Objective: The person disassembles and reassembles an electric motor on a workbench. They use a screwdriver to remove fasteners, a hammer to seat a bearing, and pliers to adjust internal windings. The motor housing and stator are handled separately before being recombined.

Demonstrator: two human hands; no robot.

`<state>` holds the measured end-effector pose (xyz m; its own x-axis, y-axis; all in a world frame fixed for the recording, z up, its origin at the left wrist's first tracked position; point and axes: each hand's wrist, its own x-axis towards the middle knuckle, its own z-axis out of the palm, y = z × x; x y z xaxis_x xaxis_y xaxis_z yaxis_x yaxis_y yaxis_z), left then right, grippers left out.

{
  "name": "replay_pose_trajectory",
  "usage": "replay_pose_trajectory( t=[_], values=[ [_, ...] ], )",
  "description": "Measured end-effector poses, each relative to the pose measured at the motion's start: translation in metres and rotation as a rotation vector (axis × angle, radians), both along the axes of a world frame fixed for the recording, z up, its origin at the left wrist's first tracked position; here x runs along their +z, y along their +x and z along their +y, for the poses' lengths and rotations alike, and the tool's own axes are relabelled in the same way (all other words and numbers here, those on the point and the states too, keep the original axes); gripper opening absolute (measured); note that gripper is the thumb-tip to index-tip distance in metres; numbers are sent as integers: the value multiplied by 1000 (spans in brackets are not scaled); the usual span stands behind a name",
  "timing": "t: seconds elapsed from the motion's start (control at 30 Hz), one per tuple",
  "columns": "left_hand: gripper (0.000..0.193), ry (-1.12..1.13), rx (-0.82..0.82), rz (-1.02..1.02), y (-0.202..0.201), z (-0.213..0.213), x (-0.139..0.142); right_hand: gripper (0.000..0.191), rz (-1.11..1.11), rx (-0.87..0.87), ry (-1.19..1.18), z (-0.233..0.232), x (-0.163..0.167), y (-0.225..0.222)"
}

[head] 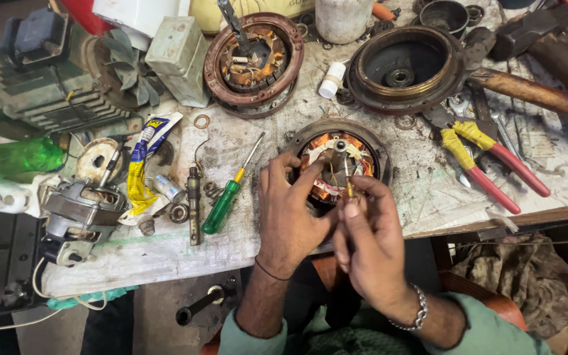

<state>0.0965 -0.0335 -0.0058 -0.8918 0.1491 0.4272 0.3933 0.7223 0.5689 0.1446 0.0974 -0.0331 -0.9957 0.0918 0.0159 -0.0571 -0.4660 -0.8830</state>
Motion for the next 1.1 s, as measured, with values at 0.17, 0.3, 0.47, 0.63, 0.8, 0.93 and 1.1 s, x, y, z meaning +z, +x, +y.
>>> replay_pose_trajectory(
  t=[0.17,0.3,0.47,0.63,0.8,0.93,1.1],
  values=[
    [67,2,-28,12,-1,0,3,24,4,-22,-259,7,10,-6],
    [71,43,-51,37,0,-1,3,19,-9,-26,-274,5,20,-12],
    [68,74,-47,26,0,-1,1,18,-58,41,-130,19,32,-23],
    [70,60,-64,-1,1,-2,0,17,129,34,807,54,35,-26],
    [78,112,-96,-1,3,-3,-2,34,373,-102,1374,85,33,-31],
    [92,142,-98,-10,2,-5,-6,28,210,-173,1722,102,36,-47],
    [94,120,-107,-20,1,-7,-9,36,503,-363,1784,102,49,-60]
  ],
)
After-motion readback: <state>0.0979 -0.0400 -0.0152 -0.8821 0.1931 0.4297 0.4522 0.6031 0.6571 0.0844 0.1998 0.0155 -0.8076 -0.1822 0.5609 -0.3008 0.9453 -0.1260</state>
